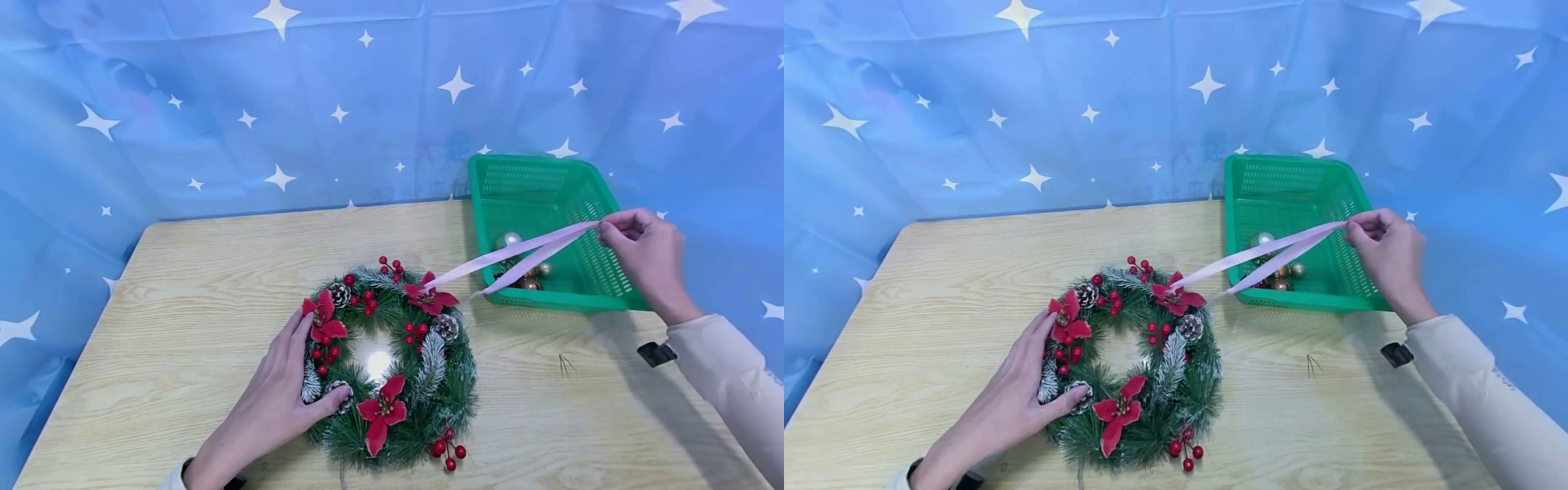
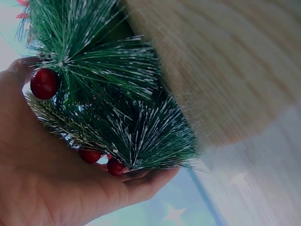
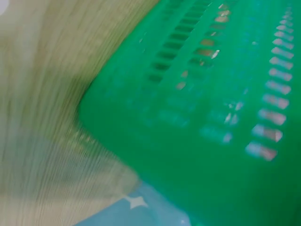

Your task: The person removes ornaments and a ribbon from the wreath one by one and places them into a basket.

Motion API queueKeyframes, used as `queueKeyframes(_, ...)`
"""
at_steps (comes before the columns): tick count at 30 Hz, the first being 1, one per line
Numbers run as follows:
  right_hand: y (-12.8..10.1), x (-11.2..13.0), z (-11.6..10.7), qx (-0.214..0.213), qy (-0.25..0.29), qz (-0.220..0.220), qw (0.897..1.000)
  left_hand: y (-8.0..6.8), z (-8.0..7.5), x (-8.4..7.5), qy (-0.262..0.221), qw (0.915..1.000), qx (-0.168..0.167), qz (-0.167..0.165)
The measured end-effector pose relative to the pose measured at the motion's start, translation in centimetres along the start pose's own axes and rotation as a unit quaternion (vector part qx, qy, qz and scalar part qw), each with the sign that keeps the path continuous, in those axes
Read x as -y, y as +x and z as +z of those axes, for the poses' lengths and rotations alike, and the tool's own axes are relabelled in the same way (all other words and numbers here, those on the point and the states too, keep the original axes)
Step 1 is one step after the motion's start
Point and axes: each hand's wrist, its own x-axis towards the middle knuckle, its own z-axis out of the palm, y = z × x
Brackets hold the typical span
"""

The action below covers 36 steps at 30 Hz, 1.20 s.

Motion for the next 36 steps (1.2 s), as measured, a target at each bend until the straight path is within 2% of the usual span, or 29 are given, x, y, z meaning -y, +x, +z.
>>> queueKeyframes(7,0.8,-1.6,-1.1,0.0,-0.022,0.038,0.999,0.0,0.1,0.2,0.002,1.0,-0.001,0.004)
queueKeyframes(12,1.1,-2.3,-1.9,-0.012,-0.071,0.04,0.997,0.0,0.0,0.2,-0.001,1.0,0.002,0.0)
queueKeyframes(15,1.2,-2.5,-2.0,-0.019,-0.112,0.021,0.993,0.0,0.0,0.1,-0.003,1.0,0.006,-0.005)
queueKeyframes(18,1.0,-2.6,-1.8,-0.026,-0.162,-0.016,0.986,0.0,-0.1,0.1,-0.002,1.0,0.006,-0.006)
queueKeyframes(21,0.8,-2.6,-1.3,-0.016,-0.203,-0.051,0.978,0.0,-0.1,0.1,0.0,1.0,0.006,-0.005)
queueKeyframes(24,0.6,-2.4,-0.7,0.029,-0.22,-0.08,0.972,0.0,0.0,0.1,-0.001,0.9999,0.007,-0.008)
queueKeyframes(26,0.5,-2.1,-0.3,0.078,-0.224,-0.093,0.967,0.0,0.0,0.2,-0.003,0.9999,0.009,-0.011)
queueKeyframes(31,0.1,-1.3,0.5,0.222,-0.247,-0.104,0.937,0.0,0.0,0.1,-0.002,0.9999,0.01,-0.01)
queueKeyframes(33,0.1,-1.1,0.7,0.262,-0.251,-0.11,0.925,0.0,0.0,0.1,-0.001,0.9999,0.008,-0.007)
queueKeyframes(36,0.2,-0.8,0.7,0.305,-0.249,-0.108,0.913,0.0,0.0,0.0,-0.001,1.0,0.007,-0.006)
